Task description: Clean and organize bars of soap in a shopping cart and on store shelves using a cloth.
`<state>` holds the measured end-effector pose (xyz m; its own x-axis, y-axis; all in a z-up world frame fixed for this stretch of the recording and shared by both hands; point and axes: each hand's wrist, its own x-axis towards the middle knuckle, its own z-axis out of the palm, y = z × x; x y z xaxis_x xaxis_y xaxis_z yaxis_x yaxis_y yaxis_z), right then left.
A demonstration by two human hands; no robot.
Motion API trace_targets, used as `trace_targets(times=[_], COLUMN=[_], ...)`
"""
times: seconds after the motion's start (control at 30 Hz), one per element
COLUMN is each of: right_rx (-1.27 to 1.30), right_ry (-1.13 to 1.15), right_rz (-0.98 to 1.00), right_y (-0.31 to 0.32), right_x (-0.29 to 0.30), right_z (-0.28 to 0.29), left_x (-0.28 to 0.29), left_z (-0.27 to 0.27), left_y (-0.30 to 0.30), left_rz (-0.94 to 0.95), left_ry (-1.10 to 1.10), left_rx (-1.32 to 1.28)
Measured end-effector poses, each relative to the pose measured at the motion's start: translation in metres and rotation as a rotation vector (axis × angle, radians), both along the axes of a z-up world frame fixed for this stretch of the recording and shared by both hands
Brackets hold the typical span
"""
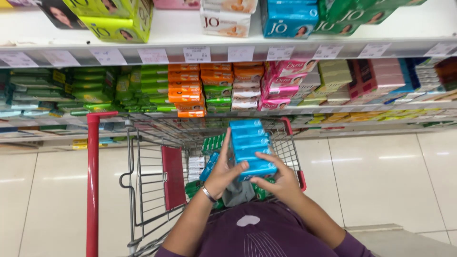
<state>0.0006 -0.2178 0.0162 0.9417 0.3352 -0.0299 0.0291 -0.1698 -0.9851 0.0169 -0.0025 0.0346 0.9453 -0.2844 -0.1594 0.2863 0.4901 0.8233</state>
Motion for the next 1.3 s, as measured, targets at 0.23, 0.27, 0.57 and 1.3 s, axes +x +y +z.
trace_targets(times=[0.23, 0.27, 0.57, 1.3], right_rx=[0.278, 0.278, -0.046, -0.976], right_ry=[-0.597, -0.617, -0.852, -1.134], right_rz=[-0.177, -0.175, -0.329, -0.535], right_y=[-0.019, -0.019, -0.007, 0.025], right_x=[0.050, 0.060, 0.153, 0.229], right_z=[0.095, 0.109, 0.174, 0.222], left_x=[0.045, 0.052, 0.133, 0.215], left_z=[0.122, 0.132, 0.152, 0.188], left_y=[-0.004, -0.006, -0.032, -0.053], left_rz=[-0.104, -0.102, 0.413, 0.788], left_ry=[-0.687, -0.708, -1.026, -1.230], left_rx=[0.268, 0.268, 0.696, 1.540])
